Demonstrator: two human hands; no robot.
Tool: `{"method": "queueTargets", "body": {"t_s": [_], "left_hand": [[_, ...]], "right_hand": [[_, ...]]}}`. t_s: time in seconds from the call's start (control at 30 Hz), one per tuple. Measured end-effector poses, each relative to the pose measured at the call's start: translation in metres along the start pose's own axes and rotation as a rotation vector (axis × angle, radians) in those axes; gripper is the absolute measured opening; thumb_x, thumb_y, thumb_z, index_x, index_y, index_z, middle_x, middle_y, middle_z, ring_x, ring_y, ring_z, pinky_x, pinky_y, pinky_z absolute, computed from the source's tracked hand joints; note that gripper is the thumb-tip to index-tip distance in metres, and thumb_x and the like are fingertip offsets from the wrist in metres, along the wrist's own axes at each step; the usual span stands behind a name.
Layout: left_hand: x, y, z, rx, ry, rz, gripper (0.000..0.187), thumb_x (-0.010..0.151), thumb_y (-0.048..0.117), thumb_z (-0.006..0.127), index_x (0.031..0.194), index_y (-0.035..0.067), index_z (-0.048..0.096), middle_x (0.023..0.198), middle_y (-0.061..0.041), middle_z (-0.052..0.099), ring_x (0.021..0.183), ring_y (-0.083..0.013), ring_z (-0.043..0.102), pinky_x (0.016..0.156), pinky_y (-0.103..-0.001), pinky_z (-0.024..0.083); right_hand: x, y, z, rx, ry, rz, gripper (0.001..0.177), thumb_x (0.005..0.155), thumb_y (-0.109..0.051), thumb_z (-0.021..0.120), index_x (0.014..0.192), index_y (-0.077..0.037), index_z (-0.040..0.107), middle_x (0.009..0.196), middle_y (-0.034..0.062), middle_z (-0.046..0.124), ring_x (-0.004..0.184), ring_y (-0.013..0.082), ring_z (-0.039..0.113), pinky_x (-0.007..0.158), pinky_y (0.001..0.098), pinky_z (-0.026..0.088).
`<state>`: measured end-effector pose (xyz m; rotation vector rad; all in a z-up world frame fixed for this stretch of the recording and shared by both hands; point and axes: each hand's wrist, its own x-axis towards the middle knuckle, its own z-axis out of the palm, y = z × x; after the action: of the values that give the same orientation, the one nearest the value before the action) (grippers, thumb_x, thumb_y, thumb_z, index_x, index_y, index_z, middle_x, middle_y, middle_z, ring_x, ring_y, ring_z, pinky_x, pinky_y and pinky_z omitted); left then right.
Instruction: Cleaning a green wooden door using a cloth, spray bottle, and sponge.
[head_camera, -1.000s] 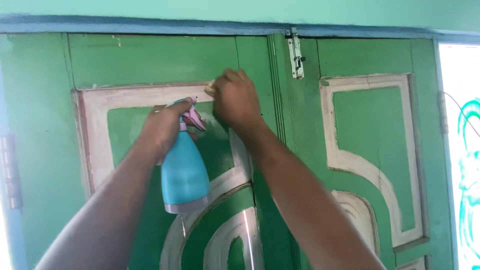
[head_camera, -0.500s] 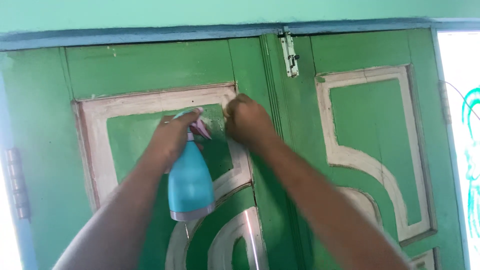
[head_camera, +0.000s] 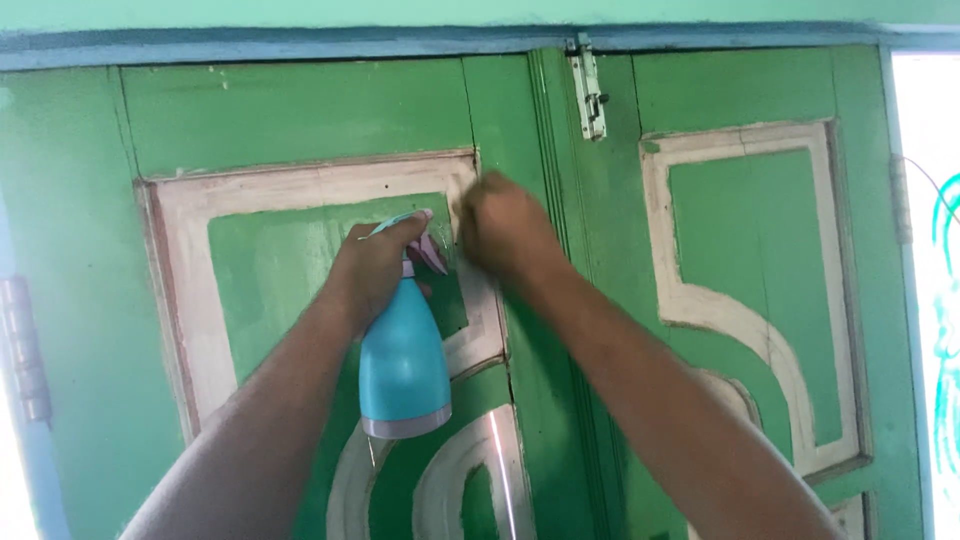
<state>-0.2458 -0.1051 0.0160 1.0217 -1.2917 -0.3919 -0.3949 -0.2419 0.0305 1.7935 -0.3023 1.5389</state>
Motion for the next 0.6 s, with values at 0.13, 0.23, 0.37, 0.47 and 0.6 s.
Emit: {"method": "queueTargets", "body": {"t_s": [0.13, 0.23, 0.37, 0.47, 0.6], "left_hand": [[0.003, -0.005, -0.006, -0.002, 0.015, 0.063, 0.051, 0.091, 0.045, 0.065, 0.106, -0.003, 0.068, 0.104, -0.021, 0.067, 0.07, -0.0331, 0.071, 0.06, -0.045, 0.059], [0.011, -0.024, -0.013, -0.002, -0.015, 0.064, 0.051, 0.092, 0.046, 0.063, 0.104, -0.002, 0.073, 0.104, -0.024, 0.071, 0.072, -0.0328, 0.069, 0.06, -0.042, 0.057], [0.025, -0.052, -0.015, 0.185, -0.079, 0.333, 0.048, 0.096, 0.048, 0.055, 0.134, 0.023, 0.073, 0.124, -0.003, 0.053, 0.08, -0.0213, 0.074, 0.063, -0.037, 0.062], [0.006, -0.031, -0.001, 0.241, -0.083, 0.262, 0.048, 0.096, 0.05, 0.057, 0.127, 0.016, 0.07, 0.112, -0.007, 0.06, 0.074, -0.0237, 0.075, 0.062, -0.037, 0.064], [-0.003, -0.017, 0.009, -0.065, -0.029, 0.122, 0.054, 0.089, 0.047, 0.064, 0.111, -0.002, 0.071, 0.098, -0.016, 0.071, 0.07, -0.0288, 0.068, 0.058, -0.041, 0.058]], "right_hand": [[0.033, -0.013, -0.006, -0.021, 0.079, 0.173, 0.006, 0.085, -0.006, 0.065, 0.086, 0.0, 0.067, 0.094, 0.0235, 0.062, 0.082, 0.0418, 0.065, 0.076, 0.0501, 0.056], [0.003, -0.029, -0.006, 0.007, 0.228, 0.024, 0.005, 0.087, -0.004, 0.063, 0.088, 0.0, 0.066, 0.094, 0.0224, 0.062, 0.087, 0.0436, 0.064, 0.078, 0.0507, 0.055], [-0.04, -0.042, -0.025, 0.127, 0.078, 0.12, 0.014, 0.096, -0.01, 0.068, 0.086, -0.001, 0.066, 0.089, 0.0208, 0.062, 0.081, 0.0413, 0.066, 0.074, 0.0464, 0.057], [-0.051, -0.034, -0.046, 0.247, 0.006, 0.128, 0.006, 0.088, -0.009, 0.073, 0.09, -0.003, 0.072, 0.09, 0.0178, 0.068, 0.079, 0.0377, 0.069, 0.071, 0.0432, 0.058], [-0.05, -0.027, -0.063, 0.237, 0.167, 0.161, 0.006, 0.093, -0.006, 0.07, 0.098, -0.003, 0.071, 0.097, 0.0164, 0.07, 0.084, 0.0322, 0.07, 0.076, 0.0407, 0.058]]}}
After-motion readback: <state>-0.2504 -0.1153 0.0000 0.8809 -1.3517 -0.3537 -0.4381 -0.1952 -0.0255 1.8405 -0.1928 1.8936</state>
